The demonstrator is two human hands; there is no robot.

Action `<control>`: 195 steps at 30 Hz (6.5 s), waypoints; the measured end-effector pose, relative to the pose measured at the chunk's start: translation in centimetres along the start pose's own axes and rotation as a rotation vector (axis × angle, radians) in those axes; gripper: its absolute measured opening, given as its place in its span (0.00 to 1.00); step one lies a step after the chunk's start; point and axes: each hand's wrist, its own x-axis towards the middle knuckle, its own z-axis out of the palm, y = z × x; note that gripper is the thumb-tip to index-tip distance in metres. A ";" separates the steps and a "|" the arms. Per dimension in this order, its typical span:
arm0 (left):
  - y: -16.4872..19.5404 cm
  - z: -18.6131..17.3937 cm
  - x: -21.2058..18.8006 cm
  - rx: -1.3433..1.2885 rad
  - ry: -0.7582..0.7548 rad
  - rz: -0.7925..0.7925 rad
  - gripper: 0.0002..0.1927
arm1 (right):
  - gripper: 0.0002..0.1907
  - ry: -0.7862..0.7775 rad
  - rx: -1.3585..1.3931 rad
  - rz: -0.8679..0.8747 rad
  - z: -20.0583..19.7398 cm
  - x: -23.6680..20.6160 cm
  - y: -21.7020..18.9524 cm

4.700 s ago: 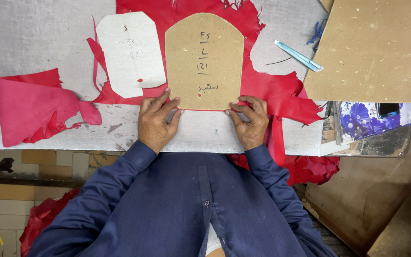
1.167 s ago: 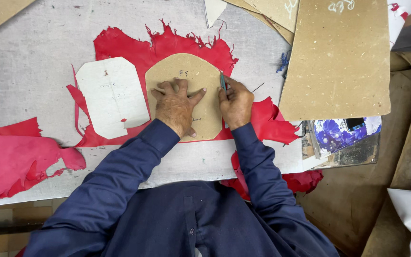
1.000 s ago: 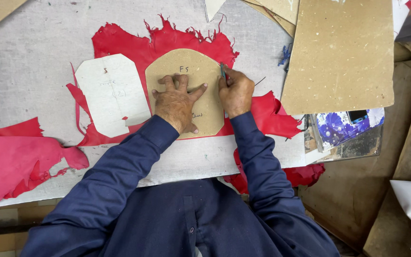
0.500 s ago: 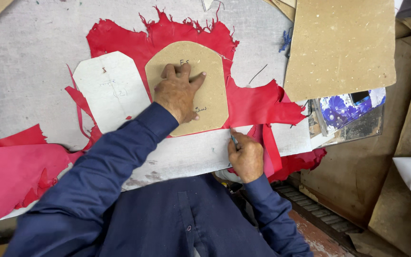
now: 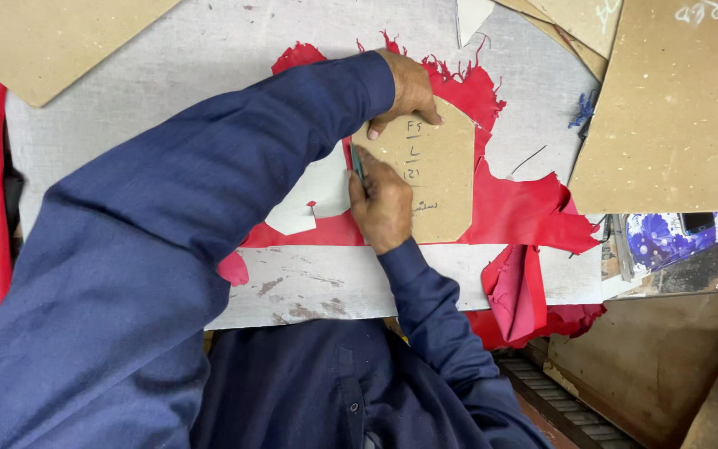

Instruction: The person places a cardboard template on a large red fabric sheet and uses a utility knife to cut the fabric along the template edges. After cutting, the person removes the template, folds the cut fabric piece, and sets it aside. The person then repeats the process with a second template on the same fabric.

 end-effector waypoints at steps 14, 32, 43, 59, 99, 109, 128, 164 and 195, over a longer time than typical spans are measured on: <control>-1.0 1.0 1.1 0.055 0.000 0.039 0.62 | 0.14 -0.120 -0.213 0.107 1.6 4.1 -1.5; 2.1 4.3 2.4 0.104 0.166 -0.038 0.46 | 0.16 -0.399 -0.068 0.303 -7.4 -11.6 -3.5; 6.7 6.5 -2.0 0.164 0.267 -0.247 0.77 | 0.15 0.006 -0.233 0.035 -2.5 -10.1 -2.5; 9.4 4.9 -1.1 -0.167 0.052 -0.380 0.79 | 0.17 -0.460 -0.145 -0.033 -17.2 -10.1 7.1; 12.5 4.1 2.7 -0.041 0.049 -0.590 0.90 | 0.17 -0.282 -0.148 -0.433 -11.3 -8.5 8.5; 12.1 5.3 3.2 -0.014 0.127 -0.579 0.92 | 0.20 -0.392 -0.306 -0.333 -21.5 -6.5 14.6; 12.8 3.5 2.9 -0.119 0.080 -0.616 0.91 | 0.21 -0.758 -0.169 -0.790 -21.3 -0.3 18.4; 8.2 0.0 1.6 -0.484 0.605 -0.670 0.40 | 0.18 -0.057 -0.244 -0.206 -18.4 -10.0 15.6; 3.4 -5.3 -7.3 -0.076 1.039 -0.626 0.25 | 0.22 -0.184 -0.078 0.118 -19.2 -7.2 13.6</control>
